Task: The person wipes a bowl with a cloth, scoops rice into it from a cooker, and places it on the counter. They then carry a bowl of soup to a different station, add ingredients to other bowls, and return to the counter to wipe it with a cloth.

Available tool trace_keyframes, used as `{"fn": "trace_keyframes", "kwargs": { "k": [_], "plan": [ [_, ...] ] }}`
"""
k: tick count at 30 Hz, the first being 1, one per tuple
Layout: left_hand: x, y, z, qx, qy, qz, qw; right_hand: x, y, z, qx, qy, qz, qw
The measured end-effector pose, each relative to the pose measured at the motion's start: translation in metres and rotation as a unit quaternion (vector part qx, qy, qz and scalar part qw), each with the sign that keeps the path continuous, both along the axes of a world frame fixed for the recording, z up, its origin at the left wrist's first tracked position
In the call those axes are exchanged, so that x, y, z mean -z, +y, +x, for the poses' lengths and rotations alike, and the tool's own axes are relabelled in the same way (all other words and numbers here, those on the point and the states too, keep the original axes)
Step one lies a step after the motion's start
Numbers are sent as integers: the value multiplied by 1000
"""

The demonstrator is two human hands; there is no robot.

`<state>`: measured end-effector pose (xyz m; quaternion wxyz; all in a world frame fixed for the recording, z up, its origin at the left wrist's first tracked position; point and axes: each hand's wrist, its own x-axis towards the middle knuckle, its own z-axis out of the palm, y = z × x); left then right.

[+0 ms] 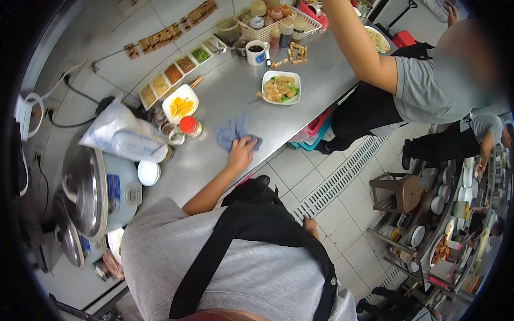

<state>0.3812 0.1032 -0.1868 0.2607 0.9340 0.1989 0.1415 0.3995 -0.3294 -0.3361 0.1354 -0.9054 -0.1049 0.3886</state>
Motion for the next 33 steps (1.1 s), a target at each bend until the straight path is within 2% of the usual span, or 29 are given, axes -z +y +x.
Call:
{"fn": "trace_keyframes", "kwargs": {
  "k": [2, 3, 5, 8, 9, 10, 12, 13, 14, 15, 16, 17, 19, 21, 22, 23, 24, 25, 26, 27, 28, 29, 33],
  "plan": [
    [-6, -32, -51, -23, -8, 11, 1000, -34, 17, 15, 177, 108, 69, 976],
    [-1, -37, -79, -71, 13, 33, 997, -31, 10, 14, 171, 108, 72, 977],
    [6, -34, -124, -160, 41, 66, 984, -10, -7, 16, 334, 139, 152, 920],
    [3, -9, -170, -258, 59, 77, 961, -4, -33, -5, 372, 132, 190, 899],
    [2, 4, -177, -263, 64, 87, 959, -7, -40, -19, 369, 118, 183, 904],
    [2, 17, -183, -263, 67, 98, 957, -1, -53, -33, 336, 136, 203, 910],
    [19, 49, -188, -260, 93, 145, 950, -10, -75, -67, 237, 84, 74, 965],
    [14, 54, -179, -295, 174, 145, 928, 30, -109, -84, 21, 10, 38, 999],
    [12, 57, -171, -278, 222, 211, 910, 70, -137, -111, -190, -62, -12, 980],
    [-43, 22, -150, -308, 219, 165, 911, 169, -172, -145, -215, -45, -17, 975],
    [-37, 16, -141, -269, 94, 230, 931, 250, -202, -175, -240, -27, -21, 970],
    [-36, 4, -131, -212, -2, 249, 945, 230, -207, -192, -158, 78, 16, 984],
    [-43, -50, -106, -90, -101, 214, 968, 222, -221, -227, -48, 187, 78, 978],
    [-21, -111, -87, 24, -84, 123, 989, 245, -230, -262, 5, 242, 142, 960],
    [-6, -136, -81, 138, -83, 74, 984, 263, -234, -278, 22, 267, 180, 947],
    [8, -156, -77, 250, -29, 20, 968, 267, -234, -287, 35, 289, 225, 930],
    [42, -158, -72, 343, 80, -47, 935, 276, -234, -295, 31, 344, 331, 878],
    [89, -157, -72, 385, 193, -85, 899, 221, -210, -293, 155, 289, 140, 934],
    [158, -151, -72, 334, 372, -154, 852, 187, -200, -287, 207, 279, 122, 930],
    [178, -150, -71, 256, 509, -244, 785, 163, -195, -283, 242, 270, 119, 924],
    [188, -152, -65, 165, 627, -321, 690, 148, -193, -277, 276, 262, 120, 917],
    [190, -154, -61, 110, 680, -348, 636, 134, -192, -268, 298, 254, 123, 912],
    [203, -181, -30, 86, 612, -351, 704, 96, -202, -213, 360, 226, 125, 897]
  ]
}}
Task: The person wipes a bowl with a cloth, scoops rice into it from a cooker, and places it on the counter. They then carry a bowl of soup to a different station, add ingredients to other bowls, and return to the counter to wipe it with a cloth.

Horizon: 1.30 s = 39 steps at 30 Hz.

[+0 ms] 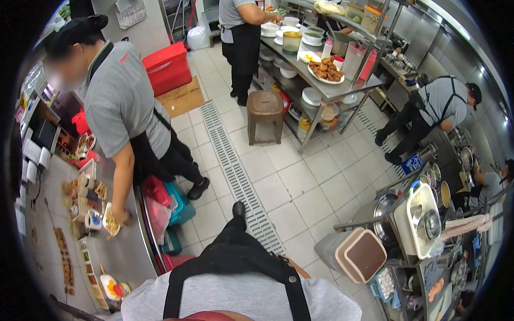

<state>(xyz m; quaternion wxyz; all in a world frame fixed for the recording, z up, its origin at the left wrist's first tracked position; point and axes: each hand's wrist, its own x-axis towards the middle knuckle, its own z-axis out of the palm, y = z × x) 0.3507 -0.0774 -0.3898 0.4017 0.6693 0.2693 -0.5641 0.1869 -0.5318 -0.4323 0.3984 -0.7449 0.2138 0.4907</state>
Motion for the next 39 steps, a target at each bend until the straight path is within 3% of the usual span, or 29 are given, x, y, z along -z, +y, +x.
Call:
{"fn": "trace_keyframes", "kwargs": {
  "k": [9, 12, 14, 15, 17, 18, 20, 21, 24, 27, 29, 30, 31, 32, 33, 35, 37, 39],
  "plan": [
    [36, -69, 152, -85, -164, -5, 983, 32, -81, 193, -91, 28, -47, 994],
    [30, -81, 210, -94, -207, -18, 974, 74, -127, 289, -188, 13, -55, 980],
    [26, -86, 244, -97, -243, -37, 964, 149, -171, 361, -285, -2, -31, 958],
    [27, -91, 261, -99, -252, -45, 962, 154, -184, 394, -327, 15, -4, 945],
    [30, -99, 288, -96, -246, -45, 963, -13, -148, 477, -113, -76, -118, 984],
    [31, -104, 303, -95, -227, -35, 969, -56, -141, 510, 5, -90, -124, 988],
    [29, -118, 336, -94, -202, -24, 975, -109, -136, 557, 73, -127, -87, 985],
    [30, -127, 353, -92, -194, -20, 976, -119, -137, 579, 141, -164, -49, 975],
    [36, -165, 415, -88, -179, -13, 980, -128, -147, 633, 99, -156, -42, 982],
    [43, -203, 474, -84, -177, -6, 981, -126, -174, 675, 142, -102, 47, 983],
    [39, -234, 520, -84, -185, -10, 979, -138, -223, 707, 225, -157, 10, 961],
    [38, -247, 544, -85, -192, -12, 978, -160, -256, 725, 259, -207, -35, 943],
    [34, -261, 569, -87, -198, -13, 976, -147, -304, 748, 177, -410, -181, 877],
    [32, -274, 593, -89, -207, -16, 974, -187, -340, 765, 317, -445, -213, 810],
    [29, -289, 619, -93, -215, -20, 972, -233, -376, 786, 342, -463, -331, 748],
    [25, -316, 668, -93, -231, -28, 968, -288, -459, 833, 496, -521, -392, 573],
    [24, -344, 714, -91, -249, -36, 964, -314, -553, 873, 654, -459, -349, 490],
    [29, -371, 761, -88, -266, -47, 959, -375, -597, 895, 743, -393, -259, 476]
  ]
}}
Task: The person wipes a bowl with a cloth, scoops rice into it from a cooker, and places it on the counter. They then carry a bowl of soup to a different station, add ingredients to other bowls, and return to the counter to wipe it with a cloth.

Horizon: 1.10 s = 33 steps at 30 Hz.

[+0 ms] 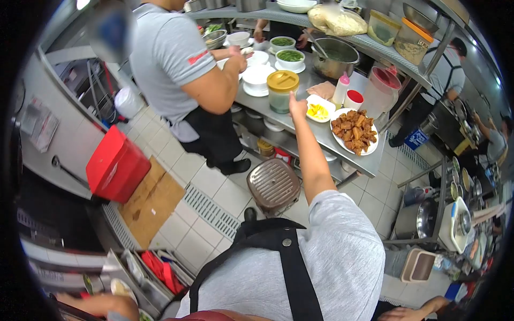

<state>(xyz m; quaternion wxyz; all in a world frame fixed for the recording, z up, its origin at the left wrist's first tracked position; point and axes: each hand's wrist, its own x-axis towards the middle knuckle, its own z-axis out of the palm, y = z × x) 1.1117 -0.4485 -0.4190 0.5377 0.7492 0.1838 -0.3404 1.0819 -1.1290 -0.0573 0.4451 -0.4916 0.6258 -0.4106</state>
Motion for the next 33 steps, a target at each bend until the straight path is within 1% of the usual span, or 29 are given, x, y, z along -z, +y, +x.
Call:
{"fn": "trace_keyframes", "kwargs": {
  "k": [1, 2, 3, 4, 6, 7, 8, 10, 11, 12, 14, 16, 19, 20, 22, 23, 25, 26, 27, 29, 31, 32, 33],
  "plan": [
    [4, -15, 23, 5, -6, -4, 1000, -13, -23, 10, 14, 0, -2, 1000],
    [6, -29, 43, 8, -13, -5, 1000, -21, -44, 18, -7, 4, 30, 1000],
    [9, -40, 63, 23, -8, -2, 1000, -17, -53, 21, -29, 9, 68, 997],
    [7, -53, 82, 42, -2, 3, 999, -12, -60, 26, -14, 9, 73, 997],
    [2, -76, 116, 79, 14, 12, 997, -6, -77, 37, -21, -69, 126, 989],
    [-2, -88, 130, 96, 25, 15, 995, -1, -80, 39, -14, -112, 133, 985],
    [-5, -101, 142, 117, 33, 18, 992, -1, -83, 37, 0, -112, 131, 985],
    [-10, -127, 167, 160, 48, 22, 986, 1, -87, 38, -28, -132, 162, 978],
    [-13, -139, 177, 182, 52, 25, 982, 5, -89, 39, -20, -156, 148, 976],
    [-15, -149, 186, 203, 55, 27, 977, 9, -92, 38, -6, -157, 150, 976],
    [-23, -176, 202, 247, 55, 24, 967, 4, -90, 35, -29, -152, 140, 978],
    [-31, -208, 215, 289, 49, 16, 956, 7, -94, 31, -15, -148, 139, 979],
    [-48, -267, 226, 352, 32, -9, 936, 11, -107, 20, -26, -214, 125, 968],
    [-53, -287, 227, 373, 23, -19, 927, 6, -111, 16, -21, -213, 127, 968],
    [-69, -331, 223, 429, 3, -38, 903, 0, -125, 4, -30, -253, 100, 962],
    [-80, -355, 219, 459, -10, -46, 887, -2, -132, -1, -37, -245, 95, 964],
    [-99, -404, 197, 436, -53, -116, 891, -19, -140, -11, -38, -224, 95, 969],
    [-119, -429, 184, 430, -50, -130, 892, -24, -147, -16, -42, -204, 91, 974],
    [-139, -454, 171, 424, -46, -144, 893, -24, -157, -22, -54, -210, 93, 972],
    [-159, -502, 151, 460, -129, -246, 843, -41, -163, -32, -48, -229, 85, 969],
    [-196, -552, 125, 445, -139, -294, 834, -57, -169, -42, -37, -266, 73, 961],
    [-209, -578, 117, 440, -132, -328, 826, -58, -174, -46, -46, -263, 77, 961],
    [-230, -603, 107, 425, -104, -333, 835, -57, -178, -49, -26, -251, 48, 966]
  ]
}}
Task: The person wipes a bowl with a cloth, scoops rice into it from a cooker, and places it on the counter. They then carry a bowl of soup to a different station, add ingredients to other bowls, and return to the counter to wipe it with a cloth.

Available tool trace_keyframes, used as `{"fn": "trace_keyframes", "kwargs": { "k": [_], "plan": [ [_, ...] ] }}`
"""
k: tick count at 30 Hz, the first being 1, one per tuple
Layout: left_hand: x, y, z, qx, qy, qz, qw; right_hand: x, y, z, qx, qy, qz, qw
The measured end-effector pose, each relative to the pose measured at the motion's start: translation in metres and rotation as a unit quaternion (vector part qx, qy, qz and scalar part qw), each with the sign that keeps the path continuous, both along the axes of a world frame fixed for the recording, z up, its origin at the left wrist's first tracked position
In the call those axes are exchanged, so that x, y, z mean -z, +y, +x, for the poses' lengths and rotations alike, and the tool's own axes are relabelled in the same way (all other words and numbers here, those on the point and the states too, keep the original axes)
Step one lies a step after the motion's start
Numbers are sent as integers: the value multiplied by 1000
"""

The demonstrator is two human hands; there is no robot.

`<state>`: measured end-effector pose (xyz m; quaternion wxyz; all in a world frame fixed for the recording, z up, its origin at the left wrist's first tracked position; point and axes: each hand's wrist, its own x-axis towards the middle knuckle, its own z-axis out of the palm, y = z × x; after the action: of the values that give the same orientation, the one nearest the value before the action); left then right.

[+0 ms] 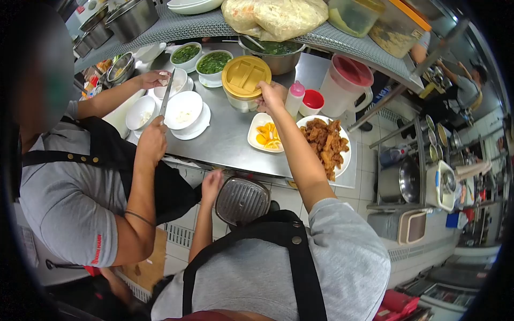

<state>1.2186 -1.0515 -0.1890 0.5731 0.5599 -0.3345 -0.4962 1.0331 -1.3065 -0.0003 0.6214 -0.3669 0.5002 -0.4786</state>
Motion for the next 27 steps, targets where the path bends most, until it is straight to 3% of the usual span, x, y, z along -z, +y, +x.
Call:
{"fn": "trace_keyframes", "kwargs": {
  "k": [4, 6, 8, 11, 13, 17, 21, 27],
  "plan": [
    [-27, -116, -8, 20, -96, -13, 995, -4, 4, -11, 27, 1, -34, 999],
    [-31, -174, -9, -1, -35, 25, 999, 3, 1, -20, 12, -36, -60, 997],
    [-39, -227, -15, -99, 86, 75, 989, -27, 24, -26, 16, -23, -52, 998],
    [-10, -303, -1, -128, 110, 59, 984, -29, 40, -51, -33, -66, -40, 996],
    [5, -346, 5, -224, 169, 78, 957, -47, 64, -66, -65, -76, -24, 995],
    [8, -397, 13, -281, 231, 36, 931, -60, 106, -101, -83, -101, 13, 991],
    [21, -429, 22, -353, 189, 56, 915, -68, 137, -134, -69, -95, 58, 991],
    [-9, -424, 13, -400, 130, 116, 900, -67, 166, -171, -36, -75, 69, 994]
  ]
}}
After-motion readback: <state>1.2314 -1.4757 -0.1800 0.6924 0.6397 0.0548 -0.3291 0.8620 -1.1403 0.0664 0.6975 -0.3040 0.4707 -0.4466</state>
